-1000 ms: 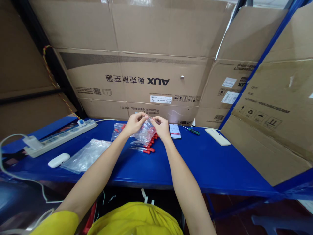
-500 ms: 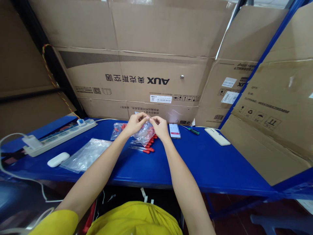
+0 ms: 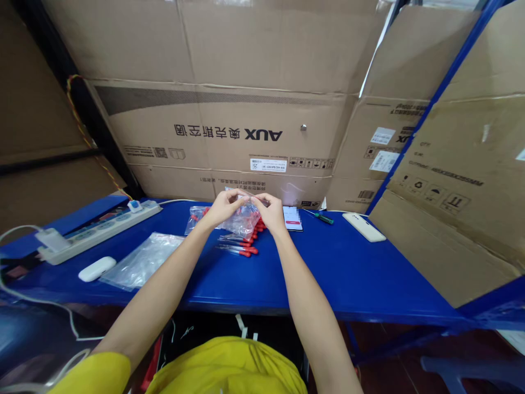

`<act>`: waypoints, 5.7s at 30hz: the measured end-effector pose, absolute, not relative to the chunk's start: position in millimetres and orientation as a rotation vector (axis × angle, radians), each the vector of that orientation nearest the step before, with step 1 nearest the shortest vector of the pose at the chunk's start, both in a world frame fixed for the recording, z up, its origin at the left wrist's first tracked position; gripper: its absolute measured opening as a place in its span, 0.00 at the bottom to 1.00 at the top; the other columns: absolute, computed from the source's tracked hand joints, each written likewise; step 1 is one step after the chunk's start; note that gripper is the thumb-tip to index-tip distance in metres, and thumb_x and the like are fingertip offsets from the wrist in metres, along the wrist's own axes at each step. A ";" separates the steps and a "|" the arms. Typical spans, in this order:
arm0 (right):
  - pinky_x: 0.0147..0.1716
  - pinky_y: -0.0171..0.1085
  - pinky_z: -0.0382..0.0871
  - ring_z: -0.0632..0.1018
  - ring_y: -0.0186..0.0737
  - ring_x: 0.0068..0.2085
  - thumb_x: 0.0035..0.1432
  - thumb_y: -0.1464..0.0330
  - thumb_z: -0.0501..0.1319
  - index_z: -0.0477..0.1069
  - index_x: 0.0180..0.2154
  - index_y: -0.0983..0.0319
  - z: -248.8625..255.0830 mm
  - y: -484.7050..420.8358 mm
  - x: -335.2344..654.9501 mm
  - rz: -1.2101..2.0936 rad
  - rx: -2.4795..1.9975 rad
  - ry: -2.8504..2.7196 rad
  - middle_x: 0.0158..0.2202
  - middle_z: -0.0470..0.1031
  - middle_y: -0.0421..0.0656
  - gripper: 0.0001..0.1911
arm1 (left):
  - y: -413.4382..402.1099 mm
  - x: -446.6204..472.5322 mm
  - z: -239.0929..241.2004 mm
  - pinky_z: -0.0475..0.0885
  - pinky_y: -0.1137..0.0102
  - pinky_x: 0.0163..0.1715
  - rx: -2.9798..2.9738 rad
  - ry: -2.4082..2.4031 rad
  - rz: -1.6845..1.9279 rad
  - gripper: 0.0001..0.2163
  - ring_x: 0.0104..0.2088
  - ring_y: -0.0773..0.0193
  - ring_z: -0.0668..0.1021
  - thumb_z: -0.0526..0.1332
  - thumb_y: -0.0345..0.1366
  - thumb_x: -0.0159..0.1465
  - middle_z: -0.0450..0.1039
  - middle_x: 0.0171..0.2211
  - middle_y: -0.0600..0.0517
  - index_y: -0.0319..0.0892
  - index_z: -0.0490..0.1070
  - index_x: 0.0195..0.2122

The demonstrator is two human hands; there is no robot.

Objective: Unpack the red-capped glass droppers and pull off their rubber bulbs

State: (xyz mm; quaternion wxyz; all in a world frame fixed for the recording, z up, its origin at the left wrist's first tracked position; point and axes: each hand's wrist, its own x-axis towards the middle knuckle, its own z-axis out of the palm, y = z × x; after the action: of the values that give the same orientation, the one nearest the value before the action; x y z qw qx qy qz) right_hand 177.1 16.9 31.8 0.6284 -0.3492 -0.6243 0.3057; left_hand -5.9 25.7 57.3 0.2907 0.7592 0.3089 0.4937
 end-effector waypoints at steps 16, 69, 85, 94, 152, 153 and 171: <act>0.32 0.35 0.67 0.72 0.35 0.29 0.52 0.51 0.72 0.79 0.32 0.62 32.3 16.0 178.1 0.829 -0.730 -1.357 0.27 0.77 0.38 0.19 | 23.1 -8.2 58.6 0.66 0.73 0.29 1.841 0.825 1.398 0.16 0.28 0.66 0.73 0.68 0.49 0.64 0.77 0.29 0.52 0.39 0.81 0.40; 0.54 0.54 0.59 0.69 0.58 0.58 0.76 0.61 0.49 0.72 0.65 0.56 6.3 -16.9 98.0 -0.156 -1.206 -2.478 0.56 0.80 0.53 0.23 | -58.6 -192.2 48.1 0.70 0.46 0.58 2.165 2.604 0.842 0.26 0.59 0.34 0.75 0.55 0.52 0.69 0.73 0.57 0.30 0.38 0.74 0.58; 0.58 0.55 0.61 0.70 0.56 0.60 0.76 0.63 0.51 0.77 0.52 0.61 5.3 -20.7 96.4 -0.123 -1.271 -2.471 0.56 0.81 0.50 0.18 | 101.1 -74.6 37.0 0.74 0.67 0.48 2.491 1.901 0.509 0.12 0.48 0.51 0.83 0.62 0.35 0.65 0.84 0.45 0.42 0.44 0.82 0.46; 0.60 0.56 0.58 0.69 0.55 0.60 0.75 0.60 0.53 0.76 0.54 0.62 5.7 -20.6 96.9 -0.090 -1.269 -2.416 0.56 0.80 0.51 0.18 | 107.3 -81.8 38.6 0.73 0.67 0.50 2.604 1.904 0.409 0.11 0.51 0.52 0.81 0.60 0.37 0.67 0.84 0.48 0.44 0.47 0.84 0.42; 0.40 0.45 0.80 0.82 0.46 0.37 0.57 0.59 0.64 0.79 0.43 0.60 10.6 6.2 133.1 1.124 -0.872 -1.462 0.39 0.83 0.43 0.15 | -11.5 -6.3 46.7 0.64 0.70 0.33 2.609 1.207 1.551 0.09 0.33 0.64 0.75 0.58 0.41 0.74 0.75 0.34 0.51 0.43 0.73 0.38; 0.41 0.45 0.80 0.83 0.46 0.39 0.54 0.59 0.67 0.78 0.42 0.61 10.3 6.5 132.1 1.155 -0.846 -1.425 0.40 0.83 0.44 0.16 | -13.9 -4.3 47.2 0.65 0.69 0.34 2.629 1.209 1.551 0.10 0.33 0.63 0.75 0.58 0.41 0.74 0.75 0.34 0.51 0.44 0.73 0.39; 0.44 0.41 0.81 0.83 0.45 0.46 0.47 0.59 0.77 0.79 0.50 0.57 22.0 1.0 125.6 1.278 -0.598 -1.102 0.48 0.84 0.43 0.27 | 6.4 4.4 31.6 0.73 0.68 0.42 1.407 1.126 1.872 0.18 0.38 0.60 0.78 0.59 0.51 0.70 0.79 0.37 0.48 0.40 0.75 0.38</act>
State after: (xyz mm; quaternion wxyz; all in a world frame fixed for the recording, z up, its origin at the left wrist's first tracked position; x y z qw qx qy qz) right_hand 125.6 1.0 22.0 0.6253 -0.2607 -0.4803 0.5571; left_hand 4.4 6.4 31.6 0.2680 0.5216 0.4175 0.6941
